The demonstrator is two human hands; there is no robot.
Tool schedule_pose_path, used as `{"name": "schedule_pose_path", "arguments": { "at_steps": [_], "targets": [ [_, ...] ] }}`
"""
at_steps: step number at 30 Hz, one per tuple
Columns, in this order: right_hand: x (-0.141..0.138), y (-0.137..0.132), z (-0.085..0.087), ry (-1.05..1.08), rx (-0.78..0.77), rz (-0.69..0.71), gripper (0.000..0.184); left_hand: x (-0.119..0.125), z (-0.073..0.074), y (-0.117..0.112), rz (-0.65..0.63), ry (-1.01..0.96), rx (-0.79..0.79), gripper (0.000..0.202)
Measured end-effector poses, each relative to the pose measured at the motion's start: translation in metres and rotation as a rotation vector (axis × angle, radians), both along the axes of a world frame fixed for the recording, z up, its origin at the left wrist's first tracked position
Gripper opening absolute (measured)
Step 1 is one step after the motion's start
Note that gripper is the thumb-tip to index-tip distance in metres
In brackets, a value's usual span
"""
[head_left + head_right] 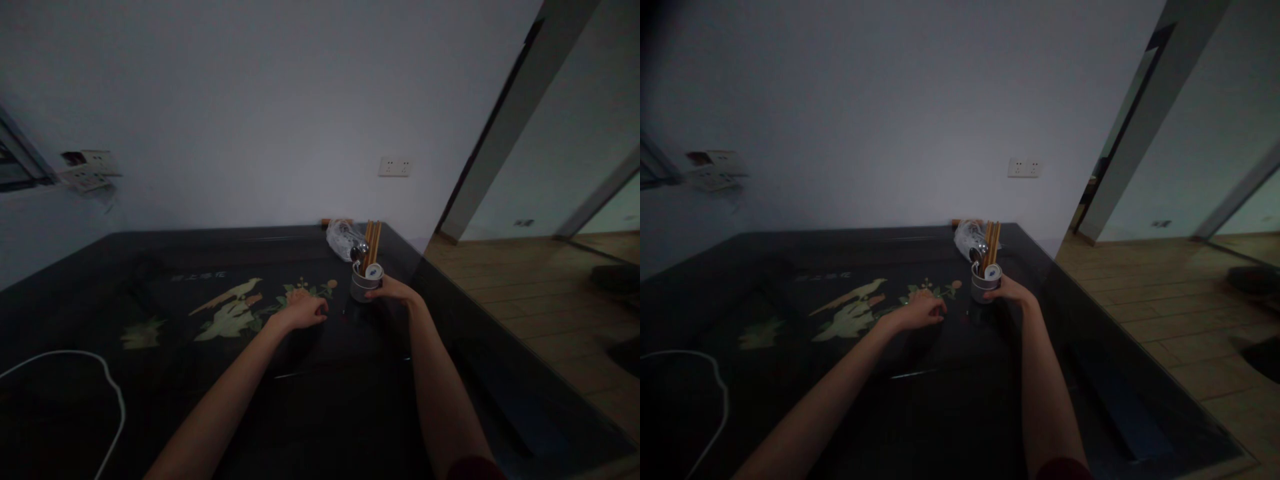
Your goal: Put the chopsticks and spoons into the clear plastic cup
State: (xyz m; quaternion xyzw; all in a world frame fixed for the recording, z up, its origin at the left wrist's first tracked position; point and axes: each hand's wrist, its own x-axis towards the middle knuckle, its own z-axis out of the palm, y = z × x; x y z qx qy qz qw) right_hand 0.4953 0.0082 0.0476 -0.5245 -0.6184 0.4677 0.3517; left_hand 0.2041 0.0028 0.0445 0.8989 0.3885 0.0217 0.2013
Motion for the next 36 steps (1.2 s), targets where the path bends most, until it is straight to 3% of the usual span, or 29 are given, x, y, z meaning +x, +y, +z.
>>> {"name": "schedule_pose_path", "arguments": {
  "at_steps": [6,11,14,16,18,20,23,28,32,36],
  "targets": [
    [0.001,-0.006,0.018,-0.055,0.027,-0.008,0.082,-0.001,-0.003,0.001,-0.010,-0.034,-0.063,0.024],
    [0.022,-0.020,0.056,-0.298,0.221,-0.276,0.091,-0.002,-0.002,0.003,-0.010,-0.028,-0.056,0.022],
    [0.019,-0.039,0.090,-0.374,0.489,-0.452,0.072,0.000,0.001,0.001,-0.021,-0.006,-0.008,0.023],
    [0.001,-0.050,0.112,-0.336,0.612,-0.472,0.053,0.003,0.004,-0.004,-0.003,0.009,0.052,0.022],
    [-0.027,-0.057,0.126,-0.266,0.634,-0.372,0.036,0.006,0.008,-0.013,0.019,0.006,0.103,0.020],
    [-0.060,-0.057,0.129,-0.194,0.611,-0.222,0.024,0.006,0.010,-0.025,0.015,-0.030,0.129,0.017],
    [-0.109,-0.051,0.110,-0.173,0.572,-0.054,0.019,-0.003,0.009,-0.042,0.020,-0.078,0.146,0.018],
    [-0.163,-0.050,0.039,-0.301,0.532,0.031,0.029,-0.035,-0.007,-0.067,0.125,-0.076,0.235,0.022],
    [-0.176,-0.060,-0.013,-0.383,0.468,0.049,0.035,-0.052,-0.022,-0.079,0.102,-0.143,0.261,0.021],
    [-0.174,-0.067,-0.037,-0.439,0.465,0.109,0.035,-0.058,-0.027,-0.076,0.099,-0.227,0.232,0.024]
  ]
}}
